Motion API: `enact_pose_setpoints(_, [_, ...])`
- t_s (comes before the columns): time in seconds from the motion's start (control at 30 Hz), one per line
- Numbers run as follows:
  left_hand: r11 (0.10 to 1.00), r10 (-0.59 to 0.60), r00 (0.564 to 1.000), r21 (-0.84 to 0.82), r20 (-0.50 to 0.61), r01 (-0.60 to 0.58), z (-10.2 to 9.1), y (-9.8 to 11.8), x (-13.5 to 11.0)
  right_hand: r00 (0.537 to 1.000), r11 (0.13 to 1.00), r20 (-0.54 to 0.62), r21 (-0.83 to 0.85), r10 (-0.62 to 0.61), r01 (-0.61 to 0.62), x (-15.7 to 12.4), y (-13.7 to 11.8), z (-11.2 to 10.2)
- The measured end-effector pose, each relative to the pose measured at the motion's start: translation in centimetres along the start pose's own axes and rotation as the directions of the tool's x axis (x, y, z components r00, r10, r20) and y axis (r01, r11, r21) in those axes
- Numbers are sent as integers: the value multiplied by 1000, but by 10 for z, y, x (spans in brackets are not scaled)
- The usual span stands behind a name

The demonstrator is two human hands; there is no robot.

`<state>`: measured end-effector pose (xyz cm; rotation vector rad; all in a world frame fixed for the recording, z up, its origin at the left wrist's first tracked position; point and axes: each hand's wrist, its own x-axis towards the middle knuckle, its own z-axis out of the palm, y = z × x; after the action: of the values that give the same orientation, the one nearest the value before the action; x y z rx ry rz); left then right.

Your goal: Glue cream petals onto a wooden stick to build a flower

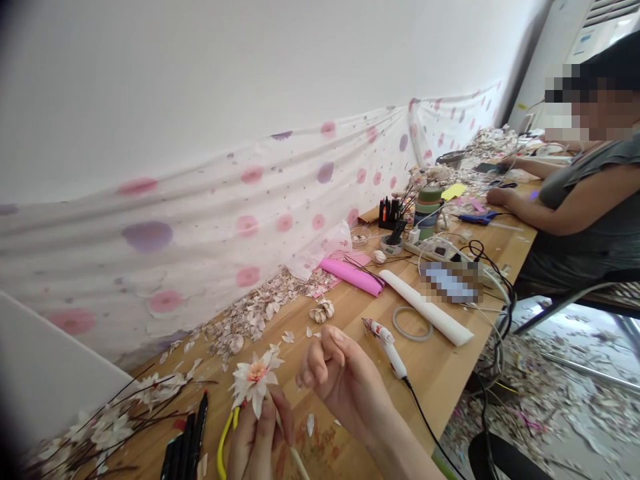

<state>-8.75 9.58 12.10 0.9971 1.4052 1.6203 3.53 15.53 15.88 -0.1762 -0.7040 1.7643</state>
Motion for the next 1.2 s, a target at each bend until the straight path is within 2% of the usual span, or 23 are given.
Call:
enact_pose_setpoints(0.1, [998,-30,999,-49,35,31,1,-3,0,998,983,43,-178,40,-31,-2,5,-4])
enact_pose_setpoints(0.17, [997,-29,999,-68,25,30,1,-3,1,996,942,47,-330,79,-60,-4,9,-10])
enact_pose_setpoints(0.27, [997,-49,998,-62,25,50,-1,0,8,991,867,6,-486,131,-112,-5,12,-22])
enact_pose_setpoints(0.4, [998,-54,988,-35,143,60,-11,1,26,991,753,-72,-645,109,-130,-4,9,-32])
enact_pose_setpoints(0.57, [986,61,970,136,235,-94,-26,-2,47,987,497,-153,-854,43,-154,-7,-1,-33])
enact_pose_setpoints(0.63, [969,117,964,185,241,-164,-29,-4,50,989,384,-148,-912,13,-142,-7,-4,-30])
enact_pose_setpoints(0.7, [944,184,950,223,253,-242,-31,-4,52,992,314,-126,-942,-13,-116,-7,-5,-28])
enact_pose_setpoints(0.73, [929,216,942,242,258,-279,-33,-4,52,993,316,-117,-943,-31,-101,-6,-5,-27])
enact_pose_setpoints(0.83, [901,264,930,278,256,-332,-36,-2,53,987,406,-138,-909,-87,-92,-2,-1,-27])
enact_pose_setpoints(1.0, [905,191,931,311,313,-290,-39,-1,53,980,503,-187,-855,-73,-125,4,7,-24])
enact_pose_setpoints(1.07, [893,177,935,348,308,-284,-39,-3,52,984,504,-150,-859,-91,-85,6,9,-20])
enact_pose_setpoints(1.2, [868,210,930,380,302,-319,-41,-13,51,990,439,-46,-898,-132,17,5,12,-12])
